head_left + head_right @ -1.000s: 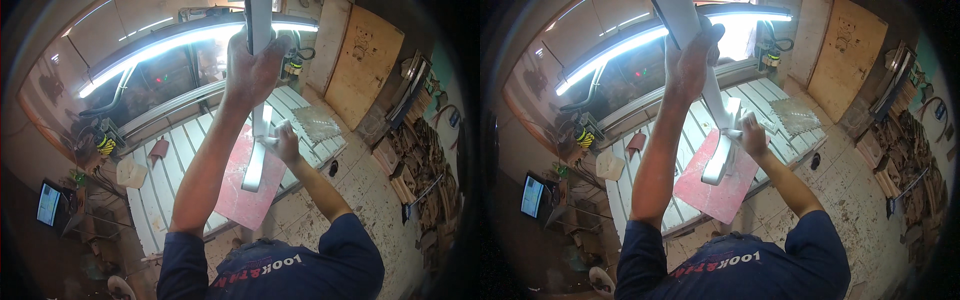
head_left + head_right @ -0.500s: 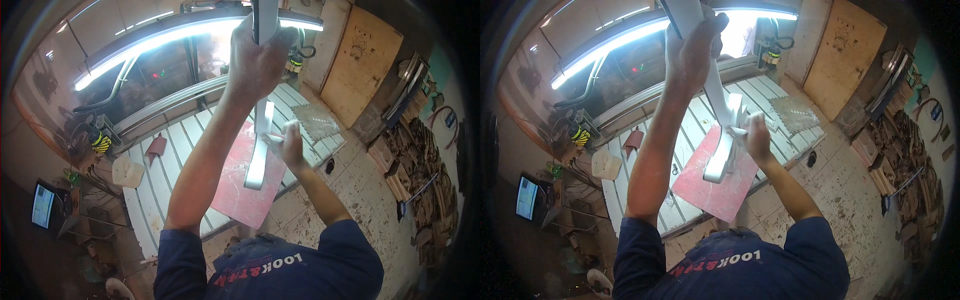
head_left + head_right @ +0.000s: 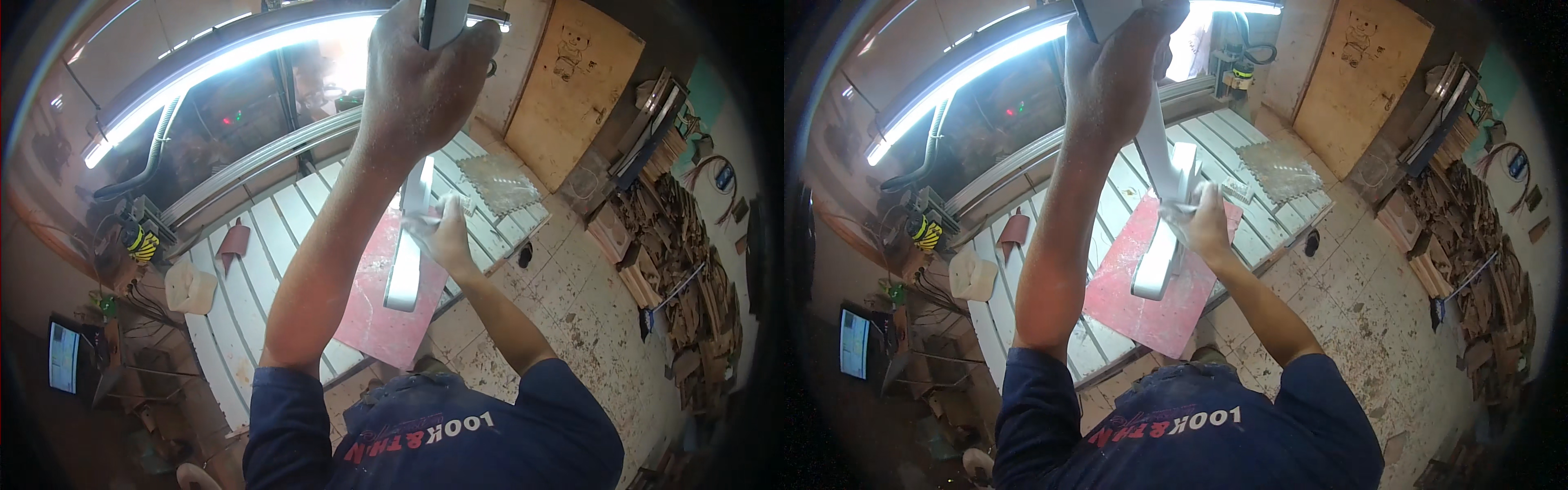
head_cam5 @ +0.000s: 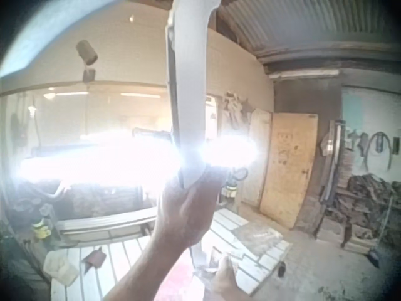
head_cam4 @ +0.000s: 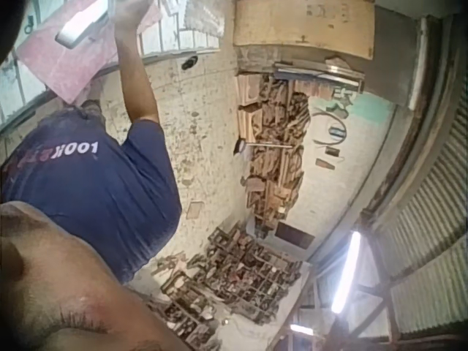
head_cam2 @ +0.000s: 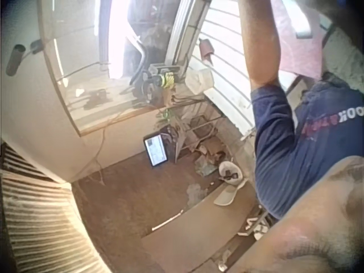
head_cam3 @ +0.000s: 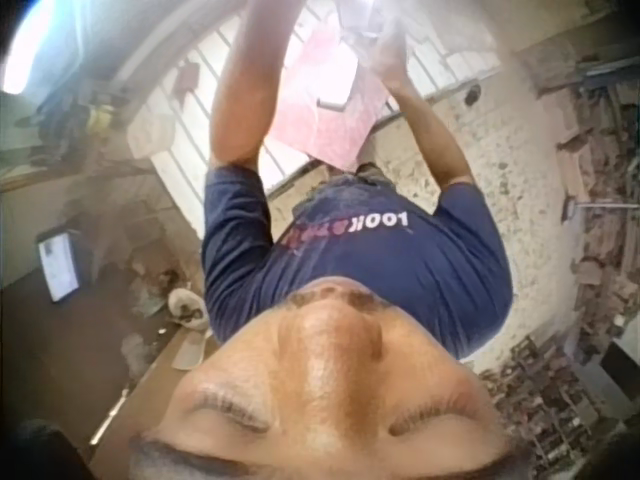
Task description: The person wipes and rubs the surfaces of a white electric guitar body and neck with a cloth, turning the instrument over to reach different sides.
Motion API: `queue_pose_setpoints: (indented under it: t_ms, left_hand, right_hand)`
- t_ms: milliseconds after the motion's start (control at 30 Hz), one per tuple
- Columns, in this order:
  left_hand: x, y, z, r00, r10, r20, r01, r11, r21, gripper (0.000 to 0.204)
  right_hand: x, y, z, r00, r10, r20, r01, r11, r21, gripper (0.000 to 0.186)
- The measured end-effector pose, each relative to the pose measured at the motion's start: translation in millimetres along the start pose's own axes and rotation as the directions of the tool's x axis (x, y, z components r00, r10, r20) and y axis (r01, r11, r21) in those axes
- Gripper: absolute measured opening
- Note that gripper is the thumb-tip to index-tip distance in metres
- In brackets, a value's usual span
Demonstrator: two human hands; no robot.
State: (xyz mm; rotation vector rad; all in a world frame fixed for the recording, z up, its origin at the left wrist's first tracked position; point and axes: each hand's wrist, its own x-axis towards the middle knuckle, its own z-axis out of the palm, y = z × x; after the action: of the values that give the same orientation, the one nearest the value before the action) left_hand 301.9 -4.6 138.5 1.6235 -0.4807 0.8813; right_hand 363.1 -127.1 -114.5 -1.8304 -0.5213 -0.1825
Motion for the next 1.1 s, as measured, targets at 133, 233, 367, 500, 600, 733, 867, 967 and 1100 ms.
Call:
queue_pose_setpoints:
  t_ms: [133, 233, 367, 500, 600, 733, 867, 967, 1100]
  left_hand:
    - [-1, -5, 9, 0.987, 0.161, 0.011, -0.155, 0.962, -0.224, 0.023]
    - [-3, 11, 14, 1.000, -0.003, 0.018, 0.004, 0.999, -0.052, 0.023]
    - [-8, 24, 7, 0.993, 0.071, 0.092, -0.063, 0.995, -0.081, 0.028]
    - [0, 34, 15, 0.976, -0.172, 0.134, 0.182, 0.981, -0.066, 0.031]
    - [0, 15, 18, 0.997, -0.073, 0.027, 0.074, 0.996, -0.045, 0.030]
    - [-3, 16, 11, 0.989, -0.007, 0.149, 0.019, 0.996, -0.081, 0.028]
    - [2, -12, 16, 0.978, 0.210, 0.008, -0.209, 0.977, -0.036, 0.026]
    - [-5, -4, 13, 0.992, 0.097, 0.085, -0.096, 0.995, -0.019, 0.026]
    - [8, -3, 2, 0.971, -0.054, 0.234, 0.030, 0.994, 0.106, 0.019]
  right_hand:
    - [11, 3, 1, 0.998, -0.056, 0.028, 0.060, 0.979, -0.197, 0.064]
    - [7, 0, -2, 0.957, -0.289, 0.017, 0.263, 0.842, -0.472, 0.066]
    - [-3, 33, 0, 0.917, 0.292, 0.271, -0.368, 0.881, 0.298, 0.070]
    - [12, 14, 1, 0.943, -0.331, -0.039, 0.291, 0.875, -0.388, 0.074]
    - [11, 21, 9, 0.978, -0.202, -0.046, 0.189, 0.959, -0.209, 0.075]
    - [22, 14, -4, 0.956, -0.288, -0.052, 0.245, 0.885, -0.396, 0.067]
    - [8, 7, 9, 0.990, -0.114, -0.079, 0.100, 0.981, -0.166, 0.066]
    - [13, 9, -4, 0.848, 0.297, 0.439, -0.457, 0.828, 0.324, 0.065]
    - [24, 17, -3, 0.891, -0.440, -0.110, 0.352, 0.823, -0.445, 0.049]
